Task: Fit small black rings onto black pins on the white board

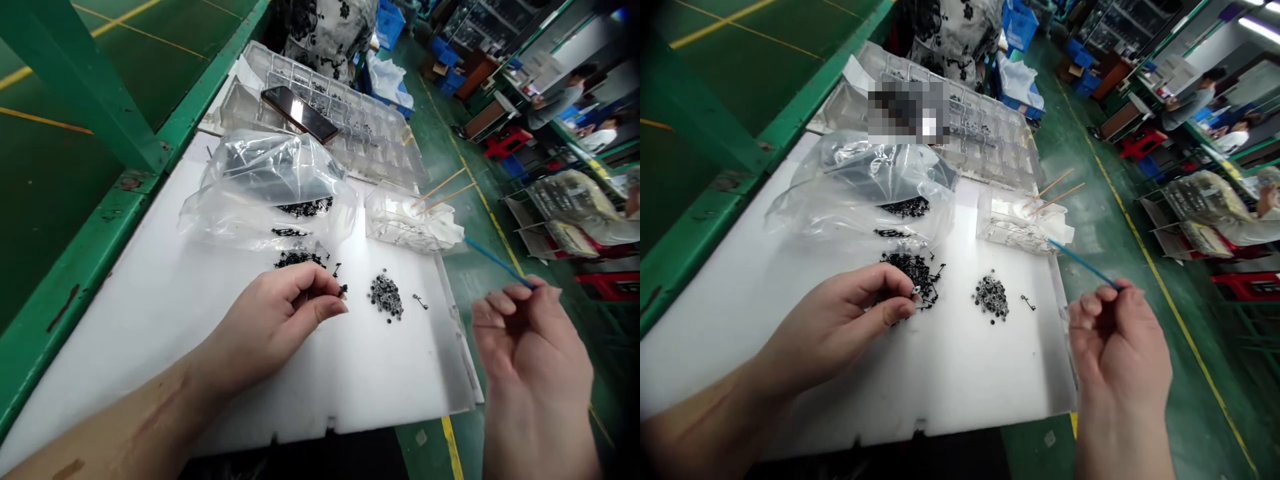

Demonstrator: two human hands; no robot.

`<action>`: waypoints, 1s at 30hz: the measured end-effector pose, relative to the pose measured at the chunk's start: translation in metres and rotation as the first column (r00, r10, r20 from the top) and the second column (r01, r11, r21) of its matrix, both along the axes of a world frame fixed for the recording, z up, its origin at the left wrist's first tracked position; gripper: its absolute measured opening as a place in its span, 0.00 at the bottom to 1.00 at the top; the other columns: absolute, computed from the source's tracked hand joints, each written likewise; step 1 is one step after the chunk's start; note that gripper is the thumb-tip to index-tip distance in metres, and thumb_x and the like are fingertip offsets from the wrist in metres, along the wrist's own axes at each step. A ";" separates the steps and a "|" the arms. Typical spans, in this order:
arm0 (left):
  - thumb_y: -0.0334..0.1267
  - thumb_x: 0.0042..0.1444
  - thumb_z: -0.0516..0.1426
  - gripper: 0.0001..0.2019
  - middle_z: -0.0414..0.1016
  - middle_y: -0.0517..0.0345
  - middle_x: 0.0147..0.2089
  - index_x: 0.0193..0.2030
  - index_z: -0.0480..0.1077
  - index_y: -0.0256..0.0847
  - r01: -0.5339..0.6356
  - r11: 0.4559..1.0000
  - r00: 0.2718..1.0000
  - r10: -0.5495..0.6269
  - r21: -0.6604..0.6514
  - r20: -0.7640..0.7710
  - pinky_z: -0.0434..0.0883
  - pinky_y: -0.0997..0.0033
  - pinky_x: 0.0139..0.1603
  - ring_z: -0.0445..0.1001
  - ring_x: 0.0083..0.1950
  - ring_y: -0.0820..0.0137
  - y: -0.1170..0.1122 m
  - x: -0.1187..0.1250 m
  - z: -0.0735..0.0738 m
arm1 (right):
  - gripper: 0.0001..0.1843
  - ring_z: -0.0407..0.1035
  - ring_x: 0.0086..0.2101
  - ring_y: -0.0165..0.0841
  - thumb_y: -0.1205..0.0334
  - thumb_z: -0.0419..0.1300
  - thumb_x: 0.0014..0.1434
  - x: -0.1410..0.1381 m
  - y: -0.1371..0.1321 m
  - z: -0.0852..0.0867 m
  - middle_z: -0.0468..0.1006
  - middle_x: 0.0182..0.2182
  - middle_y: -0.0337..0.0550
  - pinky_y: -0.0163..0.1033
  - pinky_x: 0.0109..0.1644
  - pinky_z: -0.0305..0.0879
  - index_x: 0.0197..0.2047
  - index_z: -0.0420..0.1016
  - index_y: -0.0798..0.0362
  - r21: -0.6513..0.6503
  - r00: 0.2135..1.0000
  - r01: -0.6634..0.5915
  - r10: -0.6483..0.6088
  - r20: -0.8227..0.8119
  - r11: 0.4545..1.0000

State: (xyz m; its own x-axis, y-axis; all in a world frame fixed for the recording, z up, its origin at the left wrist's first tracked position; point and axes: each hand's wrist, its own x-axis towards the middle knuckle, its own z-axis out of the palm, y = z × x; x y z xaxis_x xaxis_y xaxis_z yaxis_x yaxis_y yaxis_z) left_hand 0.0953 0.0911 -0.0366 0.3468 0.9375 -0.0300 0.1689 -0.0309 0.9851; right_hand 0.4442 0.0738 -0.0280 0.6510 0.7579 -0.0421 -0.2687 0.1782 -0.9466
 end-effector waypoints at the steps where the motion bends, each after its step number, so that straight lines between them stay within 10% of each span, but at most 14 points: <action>1: 0.41 0.70 0.64 0.06 0.80 0.66 0.33 0.40 0.78 0.45 -0.005 1.000 1.000 0.005 0.009 -0.001 0.69 0.72 0.34 0.74 0.31 0.72 0.000 0.000 0.001 | 0.11 0.66 0.27 0.25 0.60 0.78 0.61 -0.012 -0.012 0.001 0.73 0.32 0.36 0.30 0.28 0.73 0.42 0.83 0.52 -0.042 0.998 -0.056 0.055 -0.009 0.998; 8: 0.40 0.70 0.64 0.06 0.78 0.67 0.31 0.39 0.77 0.44 -0.004 0.999 1.000 0.005 0.048 -0.009 0.66 0.72 0.32 0.71 0.30 0.73 -0.001 0.000 0.001 | 0.11 0.65 0.24 0.25 0.54 0.78 0.63 -0.060 -0.056 -0.009 0.71 0.28 0.36 0.29 0.22 0.62 0.42 0.82 0.48 -0.195 0.967 -0.251 0.239 -0.083 0.948; 30: 0.36 0.70 0.65 0.06 0.80 0.69 0.33 0.39 0.77 0.44 0.006 0.990 1.000 -0.004 0.143 -0.011 0.67 0.74 0.33 0.73 0.32 0.75 -0.001 0.001 0.000 | 0.09 0.66 0.25 0.26 0.58 0.77 0.64 -0.064 -0.050 -0.009 0.73 0.28 0.36 0.32 0.27 0.68 0.43 0.83 0.51 -0.167 0.971 -0.238 0.239 -0.010 0.957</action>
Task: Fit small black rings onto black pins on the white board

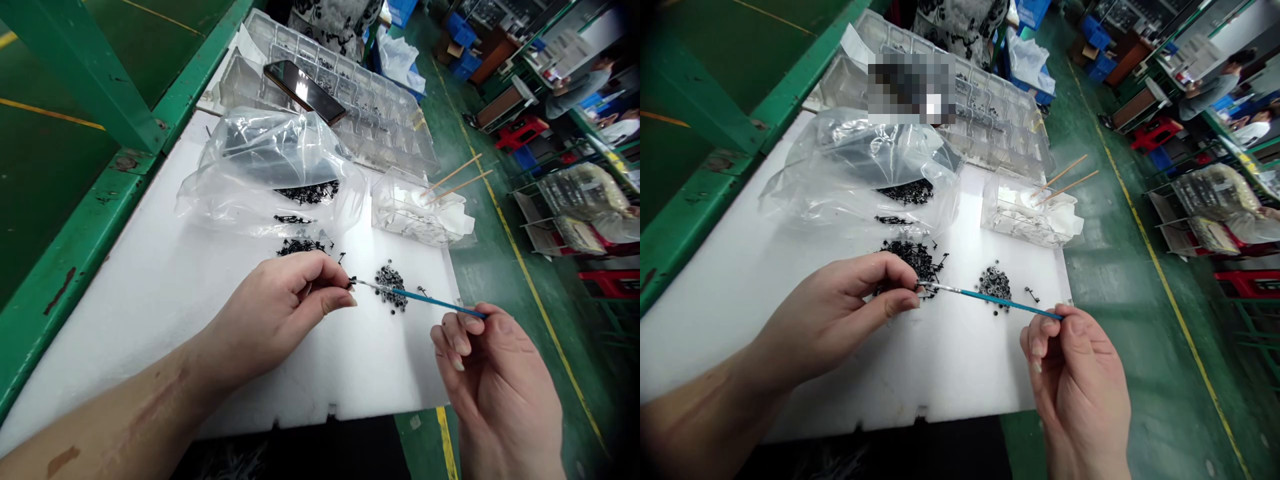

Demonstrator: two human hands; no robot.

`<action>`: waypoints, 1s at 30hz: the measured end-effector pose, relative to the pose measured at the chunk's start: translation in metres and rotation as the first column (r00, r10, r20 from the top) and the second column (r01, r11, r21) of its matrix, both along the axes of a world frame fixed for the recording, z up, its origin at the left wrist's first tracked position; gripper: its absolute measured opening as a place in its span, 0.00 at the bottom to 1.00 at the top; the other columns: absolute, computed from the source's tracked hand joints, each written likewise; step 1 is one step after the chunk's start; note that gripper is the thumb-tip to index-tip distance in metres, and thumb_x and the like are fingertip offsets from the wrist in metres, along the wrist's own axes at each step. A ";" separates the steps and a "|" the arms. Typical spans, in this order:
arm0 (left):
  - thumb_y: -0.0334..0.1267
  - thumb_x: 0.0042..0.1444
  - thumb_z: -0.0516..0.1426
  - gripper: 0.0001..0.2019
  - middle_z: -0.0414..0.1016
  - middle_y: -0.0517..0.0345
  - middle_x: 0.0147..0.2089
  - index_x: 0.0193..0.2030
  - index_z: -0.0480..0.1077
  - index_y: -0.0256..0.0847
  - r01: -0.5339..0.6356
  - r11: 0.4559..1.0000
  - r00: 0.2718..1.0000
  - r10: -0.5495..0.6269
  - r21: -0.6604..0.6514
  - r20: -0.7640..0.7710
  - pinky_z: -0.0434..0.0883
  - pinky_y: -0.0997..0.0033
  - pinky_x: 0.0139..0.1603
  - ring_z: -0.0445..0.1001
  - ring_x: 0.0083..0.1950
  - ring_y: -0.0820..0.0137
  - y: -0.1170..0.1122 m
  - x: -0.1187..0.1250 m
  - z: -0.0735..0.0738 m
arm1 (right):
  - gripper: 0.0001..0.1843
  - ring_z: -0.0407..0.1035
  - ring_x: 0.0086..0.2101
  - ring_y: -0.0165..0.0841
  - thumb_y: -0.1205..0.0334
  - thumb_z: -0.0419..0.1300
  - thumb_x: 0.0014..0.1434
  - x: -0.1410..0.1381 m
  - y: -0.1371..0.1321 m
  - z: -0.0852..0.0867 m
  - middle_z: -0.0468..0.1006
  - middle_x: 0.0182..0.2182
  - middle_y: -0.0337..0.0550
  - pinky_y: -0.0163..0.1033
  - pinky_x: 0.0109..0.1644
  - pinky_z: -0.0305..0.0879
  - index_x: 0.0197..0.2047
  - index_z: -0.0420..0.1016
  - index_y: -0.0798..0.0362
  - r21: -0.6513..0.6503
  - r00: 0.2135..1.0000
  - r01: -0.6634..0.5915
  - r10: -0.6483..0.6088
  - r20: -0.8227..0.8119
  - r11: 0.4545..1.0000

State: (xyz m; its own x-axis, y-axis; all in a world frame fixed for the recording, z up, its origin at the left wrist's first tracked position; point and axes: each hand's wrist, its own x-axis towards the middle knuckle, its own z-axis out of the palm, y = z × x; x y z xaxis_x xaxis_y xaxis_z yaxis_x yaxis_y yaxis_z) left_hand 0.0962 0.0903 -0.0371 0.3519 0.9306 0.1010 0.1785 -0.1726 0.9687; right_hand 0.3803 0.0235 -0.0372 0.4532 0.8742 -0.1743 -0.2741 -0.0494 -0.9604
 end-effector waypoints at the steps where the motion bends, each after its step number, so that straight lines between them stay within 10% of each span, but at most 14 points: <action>1: 0.35 0.70 0.65 0.06 0.80 0.69 0.33 0.39 0.77 0.44 0.000 1.000 1.000 0.000 -0.001 0.000 0.67 0.74 0.33 0.73 0.31 0.76 0.000 0.000 0.000 | 0.09 0.66 0.25 0.26 0.58 0.76 0.65 0.000 0.000 0.000 0.73 0.28 0.36 0.31 0.27 0.68 0.43 0.83 0.51 0.003 1.000 0.006 -0.006 0.002 1.000; 19: 0.36 0.70 0.64 0.06 0.81 0.66 0.34 0.38 0.77 0.45 -0.001 1.000 1.000 0.001 -0.008 -0.023 0.68 0.72 0.34 0.74 0.32 0.73 0.002 0.000 0.003 | 0.10 0.64 0.25 0.25 0.59 0.77 0.64 0.005 0.003 0.009 0.71 0.28 0.35 0.31 0.27 0.67 0.43 0.83 0.51 0.017 0.997 0.074 -0.074 -0.004 0.997; 30: 0.46 0.74 0.61 0.10 0.82 0.63 0.32 0.39 0.79 0.49 0.020 0.997 0.998 -0.015 0.077 -0.056 0.69 0.72 0.29 0.78 0.29 0.69 0.002 -0.002 -0.013 | 0.20 0.67 0.25 0.23 0.53 0.82 0.57 0.108 0.082 -0.020 0.76 0.30 0.31 0.29 0.24 0.63 0.41 0.77 0.52 0.094 0.929 0.360 -0.366 0.060 0.928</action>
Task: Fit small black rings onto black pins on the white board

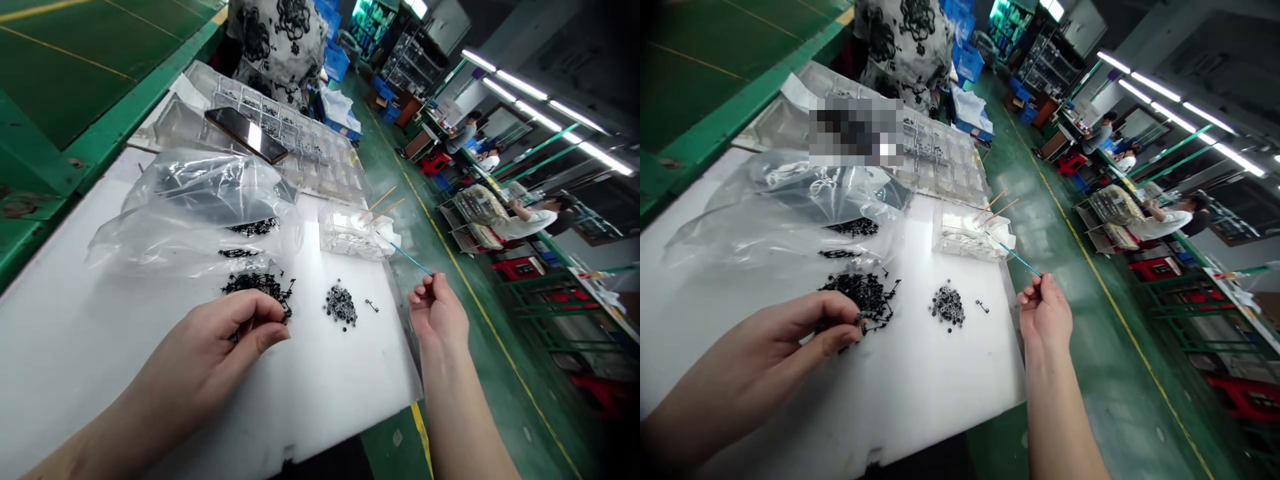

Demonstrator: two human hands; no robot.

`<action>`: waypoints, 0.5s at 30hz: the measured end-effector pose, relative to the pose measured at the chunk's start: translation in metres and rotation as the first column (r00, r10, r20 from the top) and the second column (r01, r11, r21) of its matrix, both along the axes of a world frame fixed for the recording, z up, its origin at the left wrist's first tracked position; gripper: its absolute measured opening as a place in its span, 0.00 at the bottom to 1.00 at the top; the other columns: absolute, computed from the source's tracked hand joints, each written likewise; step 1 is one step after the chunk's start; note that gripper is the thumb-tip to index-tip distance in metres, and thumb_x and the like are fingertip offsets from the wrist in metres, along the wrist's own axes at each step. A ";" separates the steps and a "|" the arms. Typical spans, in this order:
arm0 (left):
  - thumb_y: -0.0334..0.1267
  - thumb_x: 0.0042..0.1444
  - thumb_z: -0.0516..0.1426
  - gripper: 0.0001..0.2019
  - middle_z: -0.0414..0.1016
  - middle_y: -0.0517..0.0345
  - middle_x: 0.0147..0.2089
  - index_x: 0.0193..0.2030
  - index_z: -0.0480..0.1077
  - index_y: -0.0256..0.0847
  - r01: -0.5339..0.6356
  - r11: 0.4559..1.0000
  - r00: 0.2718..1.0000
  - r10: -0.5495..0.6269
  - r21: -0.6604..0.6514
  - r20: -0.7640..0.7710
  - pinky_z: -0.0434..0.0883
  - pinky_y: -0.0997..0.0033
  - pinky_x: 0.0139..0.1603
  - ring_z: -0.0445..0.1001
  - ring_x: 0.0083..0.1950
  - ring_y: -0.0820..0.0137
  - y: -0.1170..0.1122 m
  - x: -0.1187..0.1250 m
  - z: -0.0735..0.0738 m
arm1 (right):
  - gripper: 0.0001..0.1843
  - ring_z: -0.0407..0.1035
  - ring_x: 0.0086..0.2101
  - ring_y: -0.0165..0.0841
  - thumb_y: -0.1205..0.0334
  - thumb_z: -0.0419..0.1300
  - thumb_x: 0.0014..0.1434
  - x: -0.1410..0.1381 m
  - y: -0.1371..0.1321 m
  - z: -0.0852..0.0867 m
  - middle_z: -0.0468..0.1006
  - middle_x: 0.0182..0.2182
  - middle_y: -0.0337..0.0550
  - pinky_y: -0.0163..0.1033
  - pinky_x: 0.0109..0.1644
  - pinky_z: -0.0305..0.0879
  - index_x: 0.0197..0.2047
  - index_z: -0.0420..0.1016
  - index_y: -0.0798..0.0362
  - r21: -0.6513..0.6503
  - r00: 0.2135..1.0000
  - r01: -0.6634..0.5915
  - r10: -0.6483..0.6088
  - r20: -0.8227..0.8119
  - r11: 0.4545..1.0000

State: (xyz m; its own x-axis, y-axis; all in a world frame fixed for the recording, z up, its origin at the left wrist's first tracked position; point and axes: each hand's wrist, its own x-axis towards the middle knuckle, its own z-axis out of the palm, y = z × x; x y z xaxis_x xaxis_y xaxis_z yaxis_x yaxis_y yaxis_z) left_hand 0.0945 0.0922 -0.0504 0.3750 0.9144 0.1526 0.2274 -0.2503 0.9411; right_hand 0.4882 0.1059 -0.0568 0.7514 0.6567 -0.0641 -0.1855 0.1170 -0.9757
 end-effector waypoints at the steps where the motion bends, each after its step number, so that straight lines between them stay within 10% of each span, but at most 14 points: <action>1: 0.47 0.74 0.61 0.11 0.82 0.62 0.32 0.39 0.79 0.49 -0.009 1.000 1.000 0.009 -0.012 -0.002 0.69 0.72 0.30 0.78 0.30 0.68 0.000 0.001 0.000 | 0.20 0.67 0.25 0.23 0.53 0.81 0.58 0.005 0.006 -0.005 0.76 0.30 0.32 0.29 0.24 0.64 0.41 0.77 0.52 -0.008 1.000 0.007 -0.007 -0.001 1.000; 15: 0.48 0.71 0.61 0.12 0.80 0.63 0.31 0.37 0.79 0.49 -0.090 0.990 0.996 0.092 -0.106 0.008 0.66 0.68 0.33 0.76 0.31 0.67 -0.007 0.007 0.009 | 0.11 0.68 0.25 0.24 0.56 0.68 0.75 0.024 0.036 -0.027 0.76 0.32 0.34 0.29 0.26 0.65 0.45 0.77 0.56 -0.091 1.000 0.000 -0.002 -0.020 0.996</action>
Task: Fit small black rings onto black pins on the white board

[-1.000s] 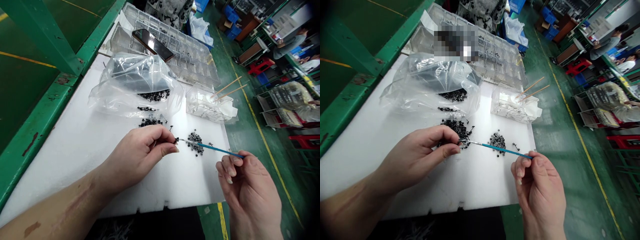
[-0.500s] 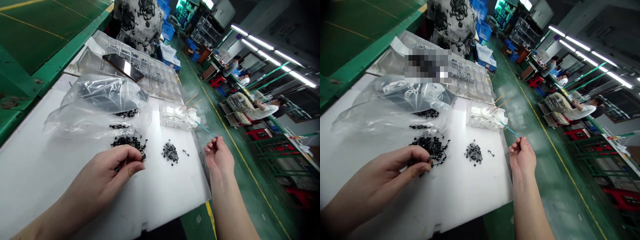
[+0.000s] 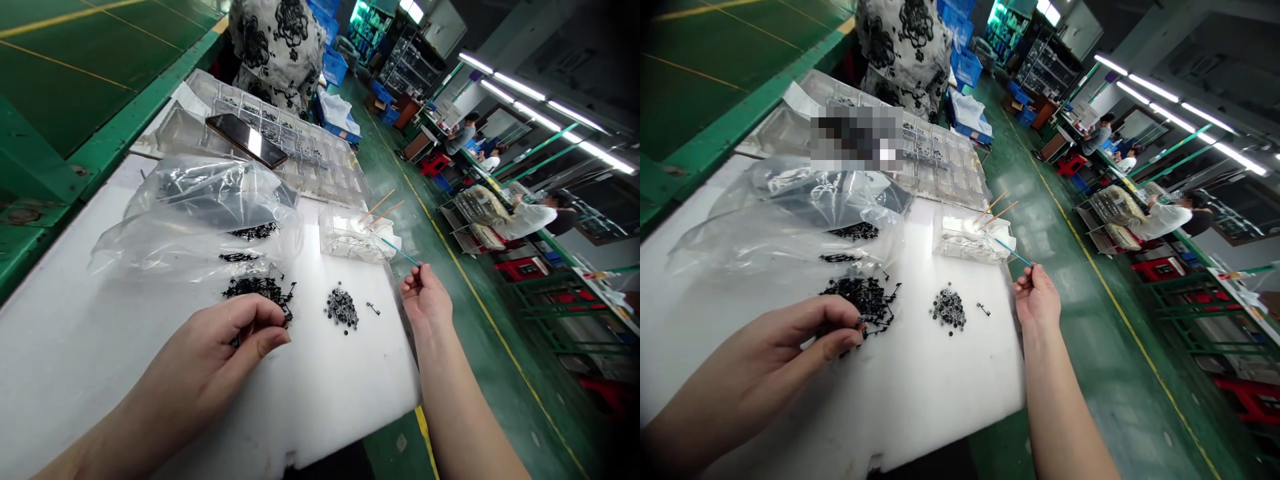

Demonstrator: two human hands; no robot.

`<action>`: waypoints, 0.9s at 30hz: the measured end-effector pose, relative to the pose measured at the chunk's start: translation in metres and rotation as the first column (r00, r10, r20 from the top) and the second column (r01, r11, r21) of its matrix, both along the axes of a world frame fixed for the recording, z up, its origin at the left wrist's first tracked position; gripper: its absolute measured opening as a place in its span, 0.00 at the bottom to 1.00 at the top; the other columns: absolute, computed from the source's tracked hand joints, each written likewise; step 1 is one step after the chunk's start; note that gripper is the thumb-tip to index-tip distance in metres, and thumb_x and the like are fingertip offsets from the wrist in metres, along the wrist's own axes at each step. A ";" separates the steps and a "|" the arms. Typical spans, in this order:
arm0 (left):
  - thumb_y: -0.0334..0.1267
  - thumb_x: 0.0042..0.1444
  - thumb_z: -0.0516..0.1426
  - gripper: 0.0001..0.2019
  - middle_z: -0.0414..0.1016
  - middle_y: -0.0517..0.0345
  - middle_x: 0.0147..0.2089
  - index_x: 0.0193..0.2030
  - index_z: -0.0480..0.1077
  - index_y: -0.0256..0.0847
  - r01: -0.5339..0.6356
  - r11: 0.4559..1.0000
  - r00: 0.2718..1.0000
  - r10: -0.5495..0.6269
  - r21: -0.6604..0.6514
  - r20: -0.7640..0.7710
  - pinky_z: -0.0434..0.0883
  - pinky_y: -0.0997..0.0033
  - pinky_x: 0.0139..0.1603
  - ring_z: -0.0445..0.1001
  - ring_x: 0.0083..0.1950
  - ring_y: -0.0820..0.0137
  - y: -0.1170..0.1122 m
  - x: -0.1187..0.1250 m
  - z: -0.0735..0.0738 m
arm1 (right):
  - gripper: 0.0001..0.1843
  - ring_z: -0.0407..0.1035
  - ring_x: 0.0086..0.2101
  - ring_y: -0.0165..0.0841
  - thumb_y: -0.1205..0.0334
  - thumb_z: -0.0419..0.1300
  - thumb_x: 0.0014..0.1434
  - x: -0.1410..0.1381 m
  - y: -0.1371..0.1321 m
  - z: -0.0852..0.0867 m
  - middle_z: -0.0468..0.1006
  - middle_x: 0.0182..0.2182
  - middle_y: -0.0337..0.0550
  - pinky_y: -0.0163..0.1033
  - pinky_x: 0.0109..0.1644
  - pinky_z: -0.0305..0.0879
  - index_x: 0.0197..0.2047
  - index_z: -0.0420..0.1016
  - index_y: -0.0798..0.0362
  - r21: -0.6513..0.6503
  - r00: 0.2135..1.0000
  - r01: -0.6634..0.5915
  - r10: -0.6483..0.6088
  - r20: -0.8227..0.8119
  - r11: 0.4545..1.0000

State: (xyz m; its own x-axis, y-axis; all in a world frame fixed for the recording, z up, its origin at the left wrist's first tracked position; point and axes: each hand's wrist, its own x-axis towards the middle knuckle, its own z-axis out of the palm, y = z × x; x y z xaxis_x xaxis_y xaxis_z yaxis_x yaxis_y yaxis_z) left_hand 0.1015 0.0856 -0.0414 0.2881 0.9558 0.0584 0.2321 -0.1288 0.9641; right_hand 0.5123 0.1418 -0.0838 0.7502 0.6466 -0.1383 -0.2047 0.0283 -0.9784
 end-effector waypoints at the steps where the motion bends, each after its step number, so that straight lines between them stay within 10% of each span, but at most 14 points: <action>1: 0.48 0.72 0.61 0.12 0.80 0.63 0.31 0.38 0.79 0.49 0.004 1.000 1.000 -0.004 0.000 -0.004 0.67 0.68 0.33 0.76 0.31 0.67 0.000 0.000 0.000 | 0.11 0.68 0.25 0.24 0.56 0.68 0.75 0.000 0.000 0.000 0.76 0.32 0.34 0.29 0.26 0.65 0.45 0.77 0.56 0.001 1.000 -0.005 0.005 -0.001 1.000; 13: 0.47 0.72 0.62 0.11 0.80 0.62 0.30 0.38 0.79 0.48 0.048 0.998 0.999 -0.048 0.032 -0.002 0.67 0.70 0.29 0.75 0.29 0.68 0.003 -0.004 -0.002 | 0.31 0.64 0.24 0.26 0.32 0.77 0.56 -0.002 -0.030 0.011 0.73 0.29 0.32 0.32 0.24 0.61 0.40 0.72 0.49 -0.036 0.940 -0.021 0.032 0.338 0.999; 17: 0.46 0.72 0.62 0.10 0.79 0.63 0.29 0.38 0.79 0.48 -0.001 1.000 1.000 0.001 0.005 -0.014 0.66 0.70 0.30 0.74 0.29 0.68 0.000 -0.003 0.001 | 0.17 0.69 0.29 0.29 0.44 0.77 0.62 -0.044 -0.082 0.017 0.77 0.29 0.37 0.36 0.33 0.68 0.42 0.83 0.49 -0.163 0.759 -0.154 0.222 0.612 0.975; 21: 0.46 0.72 0.62 0.10 0.80 0.63 0.30 0.39 0.79 0.48 0.045 0.999 0.997 -0.044 0.025 -0.065 0.67 0.71 0.30 0.75 0.29 0.69 0.002 -0.005 0.002 | 0.08 0.76 0.33 0.37 0.55 0.78 0.58 -0.096 -0.116 0.013 0.86 0.39 0.44 0.41 0.36 0.73 0.40 0.91 0.45 -0.430 0.469 -0.388 0.576 0.669 0.815; 27: 0.43 0.73 0.61 0.09 0.81 0.64 0.31 0.40 0.78 0.46 0.099 0.990 0.994 -0.094 0.097 -0.061 0.69 0.71 0.31 0.77 0.30 0.70 0.005 -0.005 -0.001 | 0.08 0.78 0.35 0.39 0.54 0.68 0.67 -0.120 -0.120 -0.009 0.86 0.40 0.46 0.46 0.43 0.77 0.44 0.90 0.45 -0.482 0.290 -0.343 0.579 0.762 0.807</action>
